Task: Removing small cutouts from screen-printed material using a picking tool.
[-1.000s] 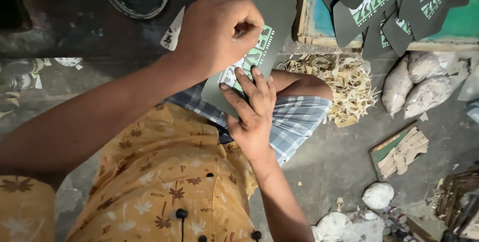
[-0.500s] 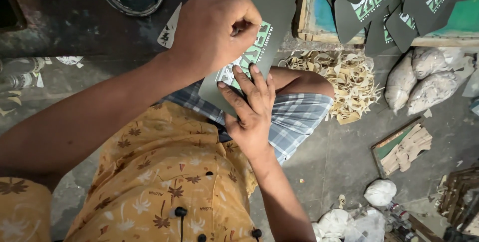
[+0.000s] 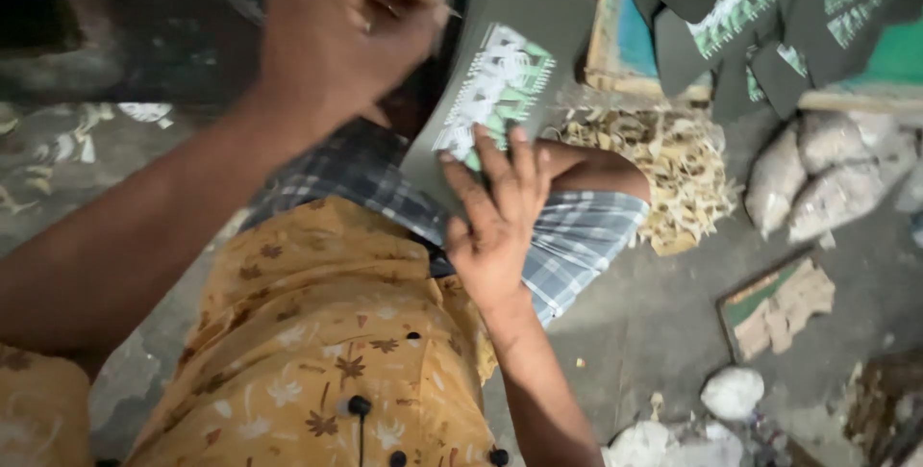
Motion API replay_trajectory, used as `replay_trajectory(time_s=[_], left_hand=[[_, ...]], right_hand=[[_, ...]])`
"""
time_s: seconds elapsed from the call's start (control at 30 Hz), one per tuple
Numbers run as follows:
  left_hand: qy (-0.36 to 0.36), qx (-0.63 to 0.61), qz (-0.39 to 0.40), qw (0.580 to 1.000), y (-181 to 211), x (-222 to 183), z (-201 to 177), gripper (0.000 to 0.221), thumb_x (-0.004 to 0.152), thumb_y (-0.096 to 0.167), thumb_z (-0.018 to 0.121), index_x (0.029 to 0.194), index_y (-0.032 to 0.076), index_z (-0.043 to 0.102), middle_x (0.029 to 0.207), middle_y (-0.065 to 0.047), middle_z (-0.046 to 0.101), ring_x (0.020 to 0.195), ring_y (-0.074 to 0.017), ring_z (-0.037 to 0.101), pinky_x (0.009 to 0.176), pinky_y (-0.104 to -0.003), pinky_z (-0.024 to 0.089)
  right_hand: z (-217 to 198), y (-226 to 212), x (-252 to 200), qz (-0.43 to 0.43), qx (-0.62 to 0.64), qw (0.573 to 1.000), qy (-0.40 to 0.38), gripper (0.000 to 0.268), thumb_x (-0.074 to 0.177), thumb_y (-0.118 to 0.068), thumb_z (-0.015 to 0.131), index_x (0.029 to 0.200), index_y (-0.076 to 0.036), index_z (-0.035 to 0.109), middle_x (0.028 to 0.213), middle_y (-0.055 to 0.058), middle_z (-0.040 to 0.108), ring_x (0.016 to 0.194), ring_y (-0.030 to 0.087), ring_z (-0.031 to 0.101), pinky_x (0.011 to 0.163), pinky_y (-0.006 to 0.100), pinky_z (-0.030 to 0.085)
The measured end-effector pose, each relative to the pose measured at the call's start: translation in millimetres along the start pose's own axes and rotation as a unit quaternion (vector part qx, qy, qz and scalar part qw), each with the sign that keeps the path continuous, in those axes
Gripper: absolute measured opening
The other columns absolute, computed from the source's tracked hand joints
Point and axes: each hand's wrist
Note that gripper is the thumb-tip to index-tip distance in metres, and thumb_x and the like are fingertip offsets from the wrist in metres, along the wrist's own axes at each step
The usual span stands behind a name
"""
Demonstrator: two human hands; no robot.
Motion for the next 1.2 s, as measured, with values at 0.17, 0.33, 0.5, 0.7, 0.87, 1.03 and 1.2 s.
replay_trajectory(time_s=[0.17, 0.33, 0.5, 0.7, 0.87, 1.03, 1.2], left_hand=[[0.049, 0.163, 0.031, 0.985, -122.8, -40.7, -62.7, 0.007, 0.104, 0.008, 0.075, 0.105, 0.001, 0.071, 0.097, -0.010, 0.073, 0.089, -0.0225, 0.074, 0.076, -0.035, 0.059], [0.062, 0.303, 0.078, 0.948, -130.8, -43.6, -82.4, 0.009, 0.095, 0.004, 0.074, 0.103, 0.005, 0.072, 0.090, -0.009, 0.072, 0.084, -0.0245, 0.073, 0.070, -0.036, 0.056], [0.050, 0.373, 0.062, 0.924, -123.1, -37.9, -72.2, 0.013, 0.088, 0.014, 0.085, 0.092, 0.015, 0.073, 0.084, -0.005, 0.068, 0.077, -0.0274, 0.069, 0.067, -0.040, 0.052], [0.047, 0.358, 0.078, 0.929, -131.5, -44.3, -67.7, 0.012, 0.088, 0.012, 0.082, 0.095, 0.015, 0.073, 0.087, -0.004, 0.070, 0.083, -0.0272, 0.070, 0.071, -0.040, 0.054], [0.039, 0.366, 0.079, 0.926, -123.2, -42.7, -70.4, 0.013, 0.087, 0.014, 0.084, 0.093, 0.015, 0.073, 0.092, -0.005, 0.070, 0.082, -0.0286, 0.069, 0.071, -0.042, 0.054], [0.029, 0.293, 0.069, 0.953, -69.6, -37.6, -54.8, 0.011, 0.094, 0.010, 0.084, 0.100, 0.012, 0.076, 0.090, -0.005, 0.072, 0.077, -0.0239, 0.071, 0.067, -0.037, 0.055], [-0.020, -0.077, -0.024, 0.997, 3.0, -40.1, -5.1, 0.007, 0.101, 0.000, 0.075, 0.102, 0.003, 0.070, 0.100, -0.007, 0.074, 0.089, -0.0152, 0.075, 0.076, -0.027, 0.061]], right_hand=[[3.8, -0.7, 9.0, -0.006, 0.024, 0.999, 0.034, 0.046, 0.086, -0.012, 0.058, 0.131, -0.010, 0.071, 0.158, 0.015, 0.048, 0.156, 0.040, 0.031, 0.130, 0.060, 0.022], [9.4, -0.6, 0.2, 0.004, 0.094, 0.993, 0.073, 0.036, 0.095, -0.013, 0.058, 0.129, -0.002, 0.059, 0.158, 0.016, 0.048, 0.157, 0.043, 0.033, 0.131, 0.056, 0.026], [13.2, 4.5, -6.6, 0.032, 0.021, 0.996, 0.081, 0.039, 0.086, 0.007, 0.070, 0.123, -0.008, 0.071, 0.156, 0.013, 0.052, 0.155, 0.042, 0.037, 0.130, 0.053, 0.027], [15.9, 9.7, -9.8, 0.038, 0.018, 0.996, 0.083, 0.038, 0.088, 0.006, 0.071, 0.123, -0.011, 0.071, 0.157, 0.011, 0.053, 0.156, 0.040, 0.038, 0.131, 0.050, 0.030], [12.6, 6.2, -7.4, 0.031, 0.022, 0.996, 0.078, 0.038, 0.088, 0.004, 0.069, 0.124, -0.009, 0.071, 0.157, 0.012, 0.052, 0.156, 0.041, 0.037, 0.131, 0.051, 0.029], [4.6, 6.2, -3.9, 0.028, 0.034, 0.997, 0.059, 0.047, 0.081, -0.001, 0.059, 0.126, -0.008, 0.069, 0.156, 0.014, 0.049, 0.155, 0.044, 0.034, 0.130, 0.054, 0.026], [12.7, 7.8, -1.9, 0.043, 0.035, 0.997, 0.062, 0.051, 0.083, 0.000, 0.057, 0.130, -0.010, 0.073, 0.160, 0.014, 0.047, 0.159, 0.043, 0.030, 0.135, 0.053, 0.023]])
Point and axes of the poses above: each hand's wrist, its own x-axis towards the middle knuckle, its own z-axis out of the palm, y = z × x
